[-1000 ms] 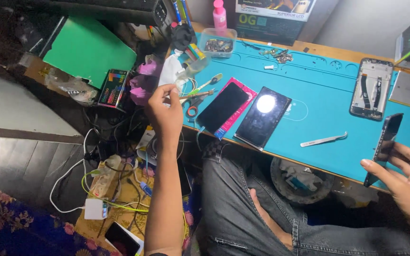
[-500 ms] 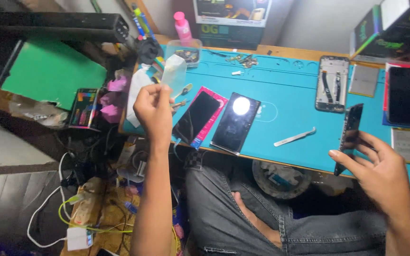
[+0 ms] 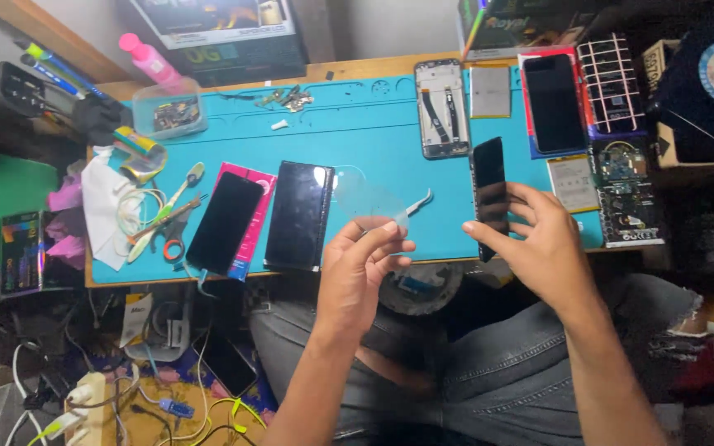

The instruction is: The person works on a smartphone at a cluttered workbench, using a metal prying tool to separate the screen from the frame. They then peel off a protective film from the screen and handle various phone components and tools.

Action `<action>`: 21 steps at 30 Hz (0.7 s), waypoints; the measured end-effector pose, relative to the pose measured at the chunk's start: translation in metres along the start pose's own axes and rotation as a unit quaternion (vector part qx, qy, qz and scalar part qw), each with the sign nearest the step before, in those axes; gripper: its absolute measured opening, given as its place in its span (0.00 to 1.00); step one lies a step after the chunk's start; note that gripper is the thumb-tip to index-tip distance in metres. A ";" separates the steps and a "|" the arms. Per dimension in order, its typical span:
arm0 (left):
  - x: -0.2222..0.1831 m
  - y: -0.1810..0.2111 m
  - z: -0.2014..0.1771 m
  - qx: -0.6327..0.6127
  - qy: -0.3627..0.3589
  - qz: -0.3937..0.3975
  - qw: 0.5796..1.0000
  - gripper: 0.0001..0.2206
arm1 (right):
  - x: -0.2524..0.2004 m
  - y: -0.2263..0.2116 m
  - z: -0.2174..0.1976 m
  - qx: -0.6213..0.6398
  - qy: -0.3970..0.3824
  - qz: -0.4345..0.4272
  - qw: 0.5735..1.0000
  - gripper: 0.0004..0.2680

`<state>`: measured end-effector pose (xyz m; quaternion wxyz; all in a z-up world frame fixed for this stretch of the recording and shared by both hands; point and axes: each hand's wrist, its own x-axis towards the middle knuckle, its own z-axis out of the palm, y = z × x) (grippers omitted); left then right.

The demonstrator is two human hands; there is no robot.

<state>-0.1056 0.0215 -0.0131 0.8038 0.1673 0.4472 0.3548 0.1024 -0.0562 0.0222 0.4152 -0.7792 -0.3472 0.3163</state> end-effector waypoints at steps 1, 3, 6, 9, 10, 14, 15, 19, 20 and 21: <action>0.000 -0.004 0.006 -0.003 0.001 -0.003 1.000 0.10 | -0.001 -0.003 -0.001 -0.010 -0.003 -0.005 1.000 0.27; 0.000 -0.011 0.017 -0.004 0.003 -0.005 1.000 0.10 | -0.001 -0.009 -0.003 -0.019 -0.006 -0.009 1.000 0.27; 0.002 -0.021 0.026 -0.013 0.007 -0.013 1.000 0.09 | -0.003 -0.018 -0.004 -0.039 -0.019 -0.003 0.999 0.28; 0.003 -0.032 0.033 -0.008 0.011 -0.005 1.000 0.08 | -0.003 -0.021 -0.003 -0.047 -0.019 0.007 0.999 0.28; 0.004 -0.036 0.036 0.024 0.019 0.022 0.999 0.08 | -0.002 -0.020 -0.003 -0.049 -0.019 0.008 0.999 0.29; -0.004 -0.037 0.059 0.162 0.051 0.166 0.971 0.06 | 0.003 -0.006 -0.002 -0.067 -0.019 -0.003 0.998 0.29; -0.002 -0.040 0.062 0.162 0.051 0.165 0.972 0.06 | 0.003 -0.008 -0.004 -0.068 -0.018 -0.002 0.998 0.29; 0.001 -0.050 0.071 0.236 0.083 0.262 0.932 0.05 | 0.001 -0.015 -0.004 -0.076 -0.026 -0.002 0.997 0.26; 0.002 -0.052 0.073 0.256 0.095 0.281 0.920 0.04 | 0.002 -0.016 -0.003 -0.082 -0.026 0.002 0.996 0.25; 0.001 -0.052 0.075 0.257 0.095 0.281 0.920 0.04 | 0.003 -0.016 -0.002 -0.081 -0.026 0.002 0.996 0.25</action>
